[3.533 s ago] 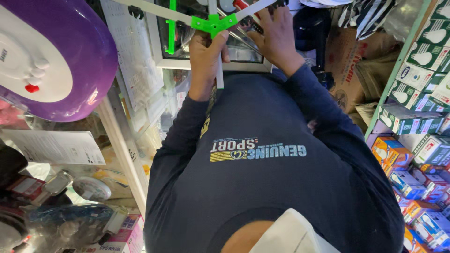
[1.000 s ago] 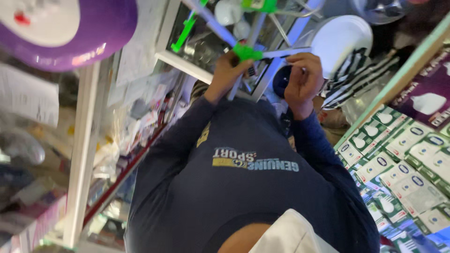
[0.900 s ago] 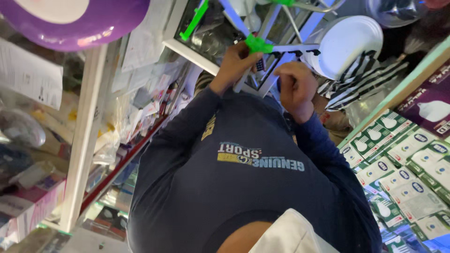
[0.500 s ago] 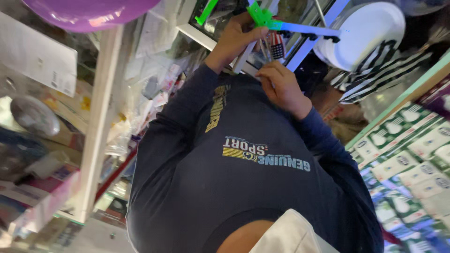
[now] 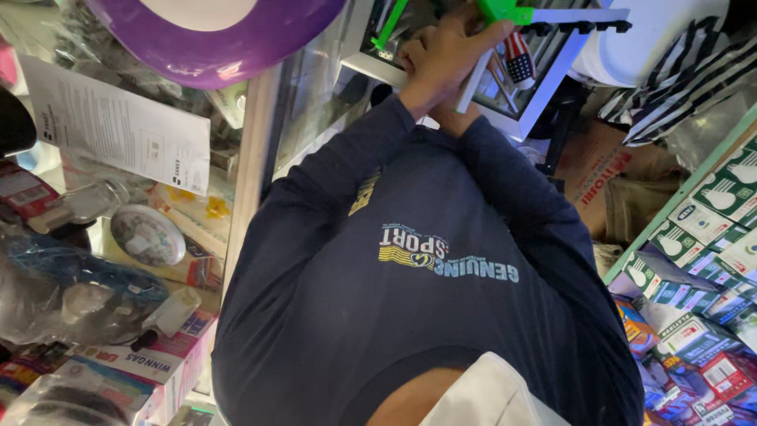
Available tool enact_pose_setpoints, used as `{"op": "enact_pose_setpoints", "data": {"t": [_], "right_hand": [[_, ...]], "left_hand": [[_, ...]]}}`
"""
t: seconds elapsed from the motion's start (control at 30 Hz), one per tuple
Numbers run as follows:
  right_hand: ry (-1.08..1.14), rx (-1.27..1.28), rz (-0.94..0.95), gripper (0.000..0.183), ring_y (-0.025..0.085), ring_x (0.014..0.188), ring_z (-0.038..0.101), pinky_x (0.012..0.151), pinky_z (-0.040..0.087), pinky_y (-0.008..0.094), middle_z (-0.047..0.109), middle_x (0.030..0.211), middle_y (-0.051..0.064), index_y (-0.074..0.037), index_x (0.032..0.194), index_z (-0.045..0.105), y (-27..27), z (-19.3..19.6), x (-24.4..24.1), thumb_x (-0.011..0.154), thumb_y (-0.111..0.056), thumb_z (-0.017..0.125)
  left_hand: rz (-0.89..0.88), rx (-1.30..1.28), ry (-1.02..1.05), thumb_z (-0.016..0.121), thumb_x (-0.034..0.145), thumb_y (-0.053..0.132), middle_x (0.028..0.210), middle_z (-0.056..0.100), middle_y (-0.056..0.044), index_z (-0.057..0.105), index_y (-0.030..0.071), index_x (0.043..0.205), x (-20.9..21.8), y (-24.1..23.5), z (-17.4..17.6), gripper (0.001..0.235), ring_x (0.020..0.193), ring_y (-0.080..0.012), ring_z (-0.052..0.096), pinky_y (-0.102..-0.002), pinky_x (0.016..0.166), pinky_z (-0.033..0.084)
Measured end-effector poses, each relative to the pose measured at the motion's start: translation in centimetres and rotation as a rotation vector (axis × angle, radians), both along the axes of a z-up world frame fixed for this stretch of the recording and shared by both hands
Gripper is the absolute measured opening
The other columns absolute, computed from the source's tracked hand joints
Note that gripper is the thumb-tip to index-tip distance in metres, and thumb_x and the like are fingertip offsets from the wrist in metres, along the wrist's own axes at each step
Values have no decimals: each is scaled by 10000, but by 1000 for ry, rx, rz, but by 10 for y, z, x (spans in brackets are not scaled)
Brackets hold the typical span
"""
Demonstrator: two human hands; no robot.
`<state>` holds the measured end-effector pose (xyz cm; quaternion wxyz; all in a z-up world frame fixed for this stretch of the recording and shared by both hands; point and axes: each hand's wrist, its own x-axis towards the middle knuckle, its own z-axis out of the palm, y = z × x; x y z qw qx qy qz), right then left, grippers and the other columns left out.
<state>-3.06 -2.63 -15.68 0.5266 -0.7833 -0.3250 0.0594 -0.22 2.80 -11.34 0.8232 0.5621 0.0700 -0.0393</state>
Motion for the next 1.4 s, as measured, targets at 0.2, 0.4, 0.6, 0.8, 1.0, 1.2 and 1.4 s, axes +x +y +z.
{"op": "enact_pose_setpoints", "data": {"t": [0.2, 0.4, 0.6, 0.8, 1.0, 1.2, 1.4], "right_hand": [[-409, -264, -185, 151, 271, 898, 540, 768, 433, 402, 584, 916, 56, -136, 898, 648, 35, 37, 7, 835, -136, 785], [-383, -264, -161, 169, 269, 872, 539, 741, 431, 414, 579, 901, 58, -143, 901, 655, 35, 33, 10, 830, -157, 808], [-338, -226, -64, 153, 250, 895, 553, 748, 436, 398, 569, 936, 64, -130, 977, 656, 19, 36, 14, 879, -112, 772], [-132, -186, 13, 175, 238, 1010, 573, 847, 468, 355, 557, 1072, 76, -109, 1129, 678, -1, 30, 7, 958, -87, 704], [29, -175, 75, 251, 244, 1114, 570, 947, 470, 379, 557, 1164, 90, -104, 1249, 643, -4, 8, 5, 1003, -127, 688], [38, -226, 93, 343, 253, 1202, 571, 1021, 463, 416, 577, 1253, 104, -106, 1358, 607, -8, 7, 4, 1037, -187, 697], [148, -179, 57, 399, 248, 1216, 606, 1046, 483, 417, 611, 1254, 108, -76, 1388, 547, -5, 3, -1, 1052, -216, 710]], "left_hand": [[11, -34, -88, 734, 979, 260, 826, 763, -56, 680, 0, 1221, 4, -8, -12, 359, 572, -84, 653, -250, 508, 534], [-45, -124, -86, 714, 1014, 246, 846, 747, -57, 691, 2, 1177, 0, 2, -11, 294, 616, -97, 681, -257, 562, 554], [0, 20, -14, 757, 965, 313, 829, 746, -55, 693, 11, 1161, -3, 4, 2, 365, 609, -101, 686, -247, 558, 540], [-18, -36, 3, 765, 948, 313, 862, 734, -50, 664, 17, 1205, -3, 11, 7, 405, 607, -91, 667, -244, 550, 537], [-72, -49, 18, 783, 970, 317, 895, 722, -43, 677, 19, 1228, 1, 17, 6, 408, 640, -91, 660, -255, 582, 560], [-149, -50, -41, 769, 1002, 318, 979, 711, -40, 658, 21, 1272, 1, 30, 15, 416, 755, -91, 671, -259, 672, 591], [-180, -64, -25, 772, 995, 321, 988, 728, -49, 661, 9, 1242, 4, 35, 20, 413, 772, -98, 693, -264, 683, 609]]}}
